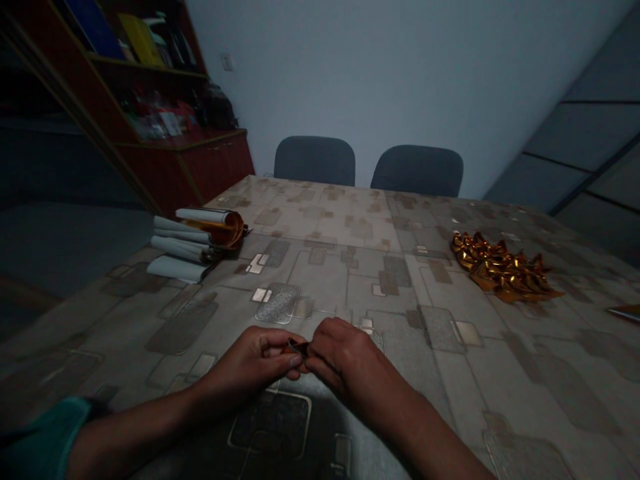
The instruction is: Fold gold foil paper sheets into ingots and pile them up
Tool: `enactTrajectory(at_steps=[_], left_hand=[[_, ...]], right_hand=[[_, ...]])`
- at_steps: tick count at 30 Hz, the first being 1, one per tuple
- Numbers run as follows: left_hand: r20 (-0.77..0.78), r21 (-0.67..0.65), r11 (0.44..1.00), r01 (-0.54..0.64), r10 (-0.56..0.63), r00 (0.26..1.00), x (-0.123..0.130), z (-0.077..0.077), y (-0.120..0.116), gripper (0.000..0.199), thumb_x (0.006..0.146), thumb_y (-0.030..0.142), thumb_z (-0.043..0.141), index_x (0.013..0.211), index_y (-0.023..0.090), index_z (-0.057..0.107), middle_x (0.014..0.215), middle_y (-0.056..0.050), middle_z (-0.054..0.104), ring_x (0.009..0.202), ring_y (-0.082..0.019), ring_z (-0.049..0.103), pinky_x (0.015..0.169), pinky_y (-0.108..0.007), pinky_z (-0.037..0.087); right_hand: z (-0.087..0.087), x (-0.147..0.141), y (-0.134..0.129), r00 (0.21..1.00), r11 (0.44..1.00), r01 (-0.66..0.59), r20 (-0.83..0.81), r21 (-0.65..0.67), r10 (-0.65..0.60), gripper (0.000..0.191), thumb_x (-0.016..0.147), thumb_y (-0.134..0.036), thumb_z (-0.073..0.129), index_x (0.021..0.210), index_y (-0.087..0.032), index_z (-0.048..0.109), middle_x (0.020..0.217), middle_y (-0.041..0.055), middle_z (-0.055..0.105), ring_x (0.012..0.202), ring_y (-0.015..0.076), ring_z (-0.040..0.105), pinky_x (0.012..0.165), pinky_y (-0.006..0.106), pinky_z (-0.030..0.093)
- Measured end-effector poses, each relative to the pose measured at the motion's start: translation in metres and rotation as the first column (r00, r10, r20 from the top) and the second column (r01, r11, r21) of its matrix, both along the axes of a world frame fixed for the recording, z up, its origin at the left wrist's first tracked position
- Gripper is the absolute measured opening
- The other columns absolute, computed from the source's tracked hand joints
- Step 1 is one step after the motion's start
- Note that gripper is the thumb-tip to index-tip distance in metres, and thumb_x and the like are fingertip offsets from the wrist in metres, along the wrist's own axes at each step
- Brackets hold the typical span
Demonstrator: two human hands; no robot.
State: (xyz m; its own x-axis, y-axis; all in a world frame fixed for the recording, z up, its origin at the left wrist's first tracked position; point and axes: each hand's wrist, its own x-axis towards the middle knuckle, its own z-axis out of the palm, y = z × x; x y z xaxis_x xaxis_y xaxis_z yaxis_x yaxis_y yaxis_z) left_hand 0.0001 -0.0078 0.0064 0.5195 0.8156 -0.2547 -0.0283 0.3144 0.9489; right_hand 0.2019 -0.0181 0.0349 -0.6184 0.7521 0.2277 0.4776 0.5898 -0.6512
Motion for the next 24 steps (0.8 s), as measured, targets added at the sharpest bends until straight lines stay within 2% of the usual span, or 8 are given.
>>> enactTrajectory(at_steps=[5,8,14,16,20,24], left_hand=[[-0.017,-0.041,0.999,-0.009,0.009,1.000,-0.003,0.003,0.003,0.029,0.075,0.037,0.076,0.089,0.012,0.074,0.082,-0.008,0.076,0.076,-0.018,0.070,0.072,-0.029,0.053],[0.002,-0.059,0.998,0.000,0.000,1.000,-0.004,0.002,0.004,0.030,0.073,0.036,0.078,0.090,0.012,0.074,0.080,-0.008,0.076,0.074,-0.017,0.070,0.072,-0.028,0.053],[-0.014,-0.041,0.999,0.028,-0.028,0.999,-0.001,0.001,0.001,0.024,0.074,0.034,0.076,0.085,0.012,0.075,0.076,-0.006,0.076,0.069,-0.015,0.068,0.069,-0.026,0.051],[-0.018,-0.038,0.999,0.023,-0.024,1.000,-0.001,0.002,0.001,0.024,0.074,0.034,0.076,0.084,0.013,0.075,0.075,-0.006,0.076,0.068,-0.015,0.067,0.068,-0.026,0.051],[-0.011,-0.043,0.999,0.026,-0.027,1.000,-0.002,0.003,0.003,0.025,0.074,0.034,0.077,0.086,0.013,0.075,0.077,-0.005,0.076,0.069,-0.015,0.068,0.069,-0.026,0.051],[0.010,-0.056,0.998,0.043,-0.042,0.999,-0.004,0.002,0.004,0.027,0.074,0.034,0.078,0.089,0.012,0.075,0.077,-0.006,0.076,0.071,-0.015,0.069,0.071,-0.026,0.052]], right_hand=[[0.008,0.008,0.001,0.998,0.997,-0.014,-0.063,-0.077,0.009,0.008,0.097,-0.026,0.062,0.097,-0.020,0.068,0.093,0.0036,0.067,0.085,0.0153,0.063,0.075,0.028,0.048],[0.009,0.010,0.002,0.998,0.998,-0.021,-0.066,-0.060,0.017,0.010,0.098,-0.023,0.059,0.094,-0.020,0.068,0.093,0.0041,0.066,0.085,0.0153,0.062,0.076,0.028,0.048],[0.008,0.003,0.000,0.996,0.996,-0.066,0.054,-0.061,0.070,0.022,0.101,-0.022,0.051,0.089,-0.019,0.069,0.087,0.0057,0.066,0.080,0.0170,0.059,0.073,0.030,0.048],[0.010,0.003,0.000,0.996,0.994,-0.078,0.034,-0.077,0.081,0.023,0.101,-0.022,0.050,0.090,-0.020,0.070,0.090,0.0059,0.066,0.083,0.0169,0.060,0.075,0.030,0.049],[0.013,0.011,0.002,0.996,0.992,-0.077,-0.053,-0.100,0.072,0.010,0.098,-0.025,0.060,0.102,-0.023,0.068,0.099,0.0042,0.068,0.091,0.0168,0.062,0.081,0.029,0.049],[0.013,0.015,0.003,0.995,0.996,-0.075,-0.070,-0.053,0.071,0.011,0.098,-0.025,0.058,0.097,-0.021,0.068,0.097,0.0044,0.066,0.091,0.0161,0.062,0.080,0.028,0.049]])
